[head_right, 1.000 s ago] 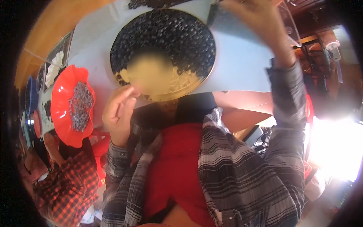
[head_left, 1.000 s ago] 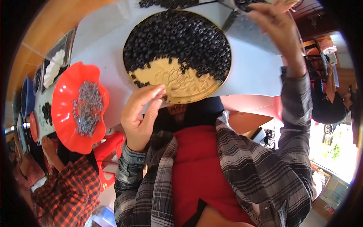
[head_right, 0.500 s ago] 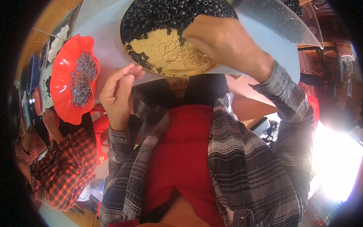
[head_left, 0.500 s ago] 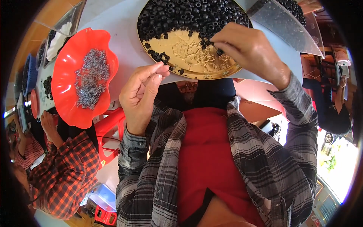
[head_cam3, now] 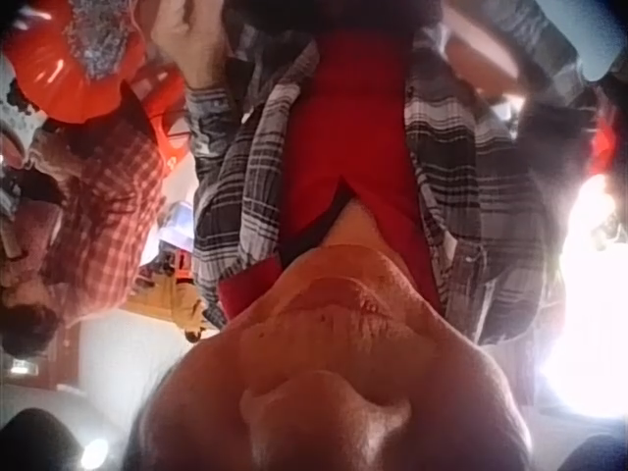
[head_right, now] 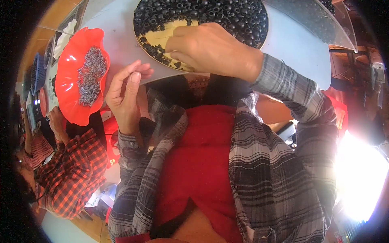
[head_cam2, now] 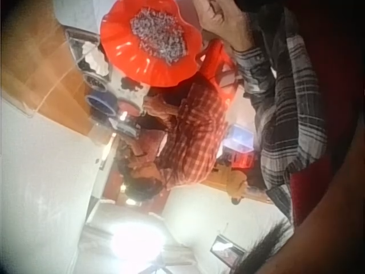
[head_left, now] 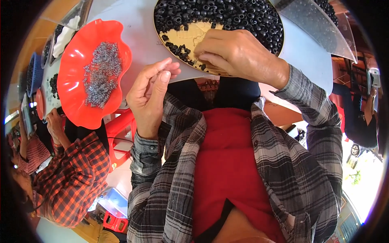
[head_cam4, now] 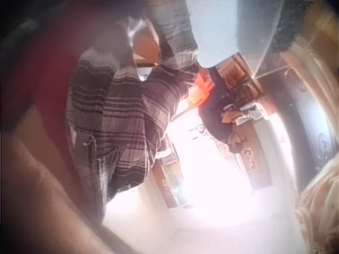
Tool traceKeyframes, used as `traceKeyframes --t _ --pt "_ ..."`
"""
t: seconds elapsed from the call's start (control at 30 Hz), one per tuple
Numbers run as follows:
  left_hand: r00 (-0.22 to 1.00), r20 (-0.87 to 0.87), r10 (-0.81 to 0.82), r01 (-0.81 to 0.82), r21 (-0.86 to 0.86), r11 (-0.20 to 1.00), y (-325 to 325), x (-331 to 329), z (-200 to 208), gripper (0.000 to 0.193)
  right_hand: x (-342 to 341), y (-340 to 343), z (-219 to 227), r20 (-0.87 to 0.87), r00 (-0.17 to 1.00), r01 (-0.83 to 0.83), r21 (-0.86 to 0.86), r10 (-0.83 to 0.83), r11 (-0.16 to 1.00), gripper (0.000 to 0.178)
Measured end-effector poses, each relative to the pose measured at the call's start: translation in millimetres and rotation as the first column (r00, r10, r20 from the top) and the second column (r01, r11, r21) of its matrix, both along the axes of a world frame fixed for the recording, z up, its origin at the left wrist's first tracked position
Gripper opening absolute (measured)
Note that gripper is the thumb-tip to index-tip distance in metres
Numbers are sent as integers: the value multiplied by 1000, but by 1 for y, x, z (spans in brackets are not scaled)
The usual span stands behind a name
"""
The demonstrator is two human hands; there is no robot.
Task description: The person assembles components by picking black plastic caps and metal fittings from a tray and inserting the metal fittings into the caps by hand.
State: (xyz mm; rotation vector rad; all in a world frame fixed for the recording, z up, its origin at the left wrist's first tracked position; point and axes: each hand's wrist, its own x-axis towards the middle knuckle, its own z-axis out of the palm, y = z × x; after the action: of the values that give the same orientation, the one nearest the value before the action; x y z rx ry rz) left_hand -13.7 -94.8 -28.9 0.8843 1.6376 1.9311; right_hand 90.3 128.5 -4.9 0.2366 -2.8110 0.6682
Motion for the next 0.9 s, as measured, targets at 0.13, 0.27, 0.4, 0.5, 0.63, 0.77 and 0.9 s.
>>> traceKeyframes --t 0.13,0.27,0.4,0.5,0.63,0.77,0.9 --pt "999 2 49 -49 -13 999 0 3 1 24 -14 -8 -3 -79 997 2 -19 -3 1000 14" --pt "999 30 38 -38 -13 999 1 2 0 24 -20 -12 -7 -54 998 -27 47 29 999 16" --pt "1000 30 2 -2 -11 1000 -3 -1 0 24 -23 -10 -6 -34 999 -35 42 36 999 17" --pt "998 57 -8 8 13 1000 -3 -2 -2 24 -22 -5 -9 -40 999 -32 50 34 998 17" --pt "997 76 -28 25 45 999 -3 -4 -6 24 -22 8 -7 -127 992 6 -64 -14 998 18" --pt "997 72 -30 28 22 999 -3 -4 -1 24 -21 31 8 -175 982 81 22 -76 996 19" --pt "996 70 -49 46 42 998 -3 -5 -3 24 -17 46 34 -83 993 99 184 -85 978 17"
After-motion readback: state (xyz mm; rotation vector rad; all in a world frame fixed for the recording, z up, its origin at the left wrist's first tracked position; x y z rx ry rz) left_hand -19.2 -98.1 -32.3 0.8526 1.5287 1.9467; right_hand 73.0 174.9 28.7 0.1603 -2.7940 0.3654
